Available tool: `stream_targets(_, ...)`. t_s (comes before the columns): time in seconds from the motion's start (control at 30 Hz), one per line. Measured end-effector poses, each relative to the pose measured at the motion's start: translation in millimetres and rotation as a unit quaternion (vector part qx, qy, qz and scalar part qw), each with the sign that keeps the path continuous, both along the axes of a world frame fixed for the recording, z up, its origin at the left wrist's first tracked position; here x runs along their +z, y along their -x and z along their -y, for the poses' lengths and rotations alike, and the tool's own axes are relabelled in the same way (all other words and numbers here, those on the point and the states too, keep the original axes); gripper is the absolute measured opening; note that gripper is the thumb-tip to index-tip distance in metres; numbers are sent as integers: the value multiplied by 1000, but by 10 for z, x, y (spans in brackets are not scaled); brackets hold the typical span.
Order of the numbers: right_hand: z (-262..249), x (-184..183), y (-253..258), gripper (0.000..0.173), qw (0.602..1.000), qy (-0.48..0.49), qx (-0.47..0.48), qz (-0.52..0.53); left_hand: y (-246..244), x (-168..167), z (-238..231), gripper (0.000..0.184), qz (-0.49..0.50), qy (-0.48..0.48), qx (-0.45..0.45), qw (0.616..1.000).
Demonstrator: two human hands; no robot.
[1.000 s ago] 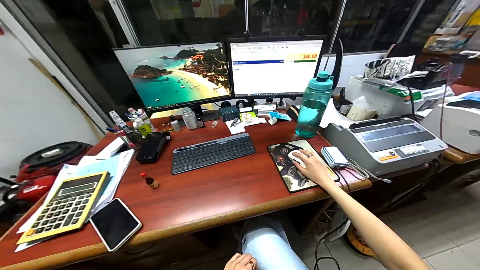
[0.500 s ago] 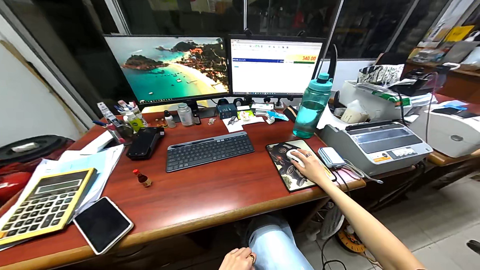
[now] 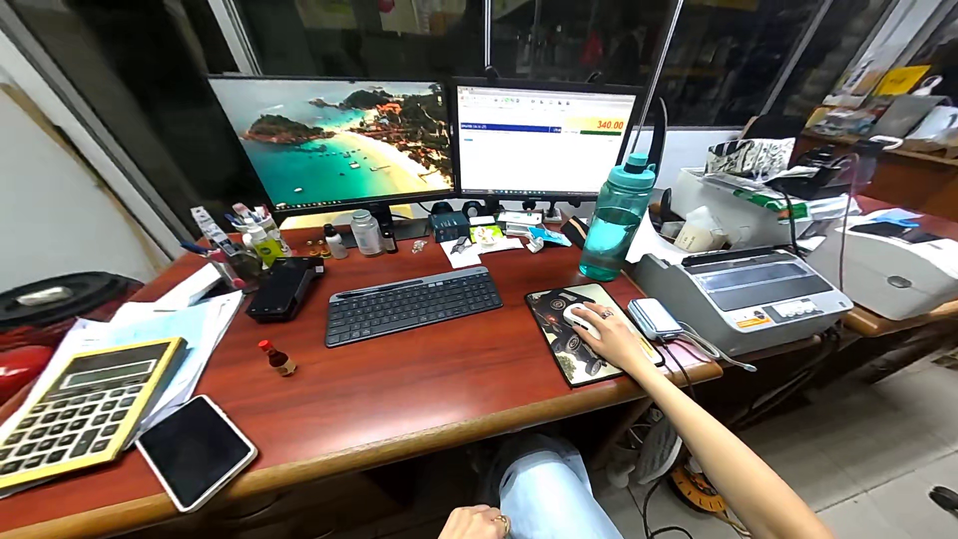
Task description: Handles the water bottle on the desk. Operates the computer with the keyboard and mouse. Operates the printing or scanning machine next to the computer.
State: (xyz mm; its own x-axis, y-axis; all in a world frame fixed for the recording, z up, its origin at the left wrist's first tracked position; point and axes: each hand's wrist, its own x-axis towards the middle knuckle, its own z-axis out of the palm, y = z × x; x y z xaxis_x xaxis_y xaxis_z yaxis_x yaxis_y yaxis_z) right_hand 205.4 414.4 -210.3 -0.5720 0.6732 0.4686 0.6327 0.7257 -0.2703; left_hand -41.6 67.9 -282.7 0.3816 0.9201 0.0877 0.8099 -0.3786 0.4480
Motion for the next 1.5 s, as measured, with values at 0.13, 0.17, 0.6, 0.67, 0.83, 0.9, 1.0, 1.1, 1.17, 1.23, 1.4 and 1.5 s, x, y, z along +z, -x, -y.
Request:
stream_targets(0.13, 0, -9, -1, 39, 1000, -6, -3, -4, 21, -17, -8, 18, -1, -9, 2, 1000)
stream_targets(0.17, 1, -8, -1, 39, 1000, -8, -4, -4, 26, -22, -9, 18, 1, -9, 3, 1000)
stream_targets(0.6, -28, -44, -12, 41, 1000, -20, 1, -1, 27, -35, 7, 15, 5, -35, -3, 999)
stream_targets(0.67, -24, -41, -18, 40, 1000, -19, 2, 1, 34, -46, 7, 14, 4, -42, -4, 999)
stream_targets(0.83, 9, -21, -3, 37, 1000, -19, -1, -7, 52, -75, -2, 15, -4, -53, 9, 999)
stream_targets(0.9, 17, -17, -5, 37, 1000, -17, -5, -5, 50, -74, -2, 15, -9, -57, 14, 998)
stream_targets(1.0, 1, -34, -11, 37, 1000, -20, -1, -8, 43, -62, 1, 15, -13, -51, 20, 998)
stream_targets(1.1, -6, -34, -14, 38, 1000, -18, 2, -10, 32, -67, 0, 15, -17, -56, 25, 998)
stream_targets(1.17, -1, -32, -11, 38, 1000, -8, -2, -8, 22, -71, 4, 15, -22, -57, 28, 998)
stream_targets(1.23, 9, -21, -15, 37, 1000, -4, -1, -13, 9, -61, 4, 16, -23, -51, 29, 998)
stream_targets(1.4, 8, -35, -17, 37, 1000, -7, 3, -17, 29, -102, 3, 14, -26, -76, 25, 996)
stream_targets(1.5, 18, -22, -11, 37, 1000, -1, -1, -15, 37, -110, 0, 14, -24, -84, 25, 996)
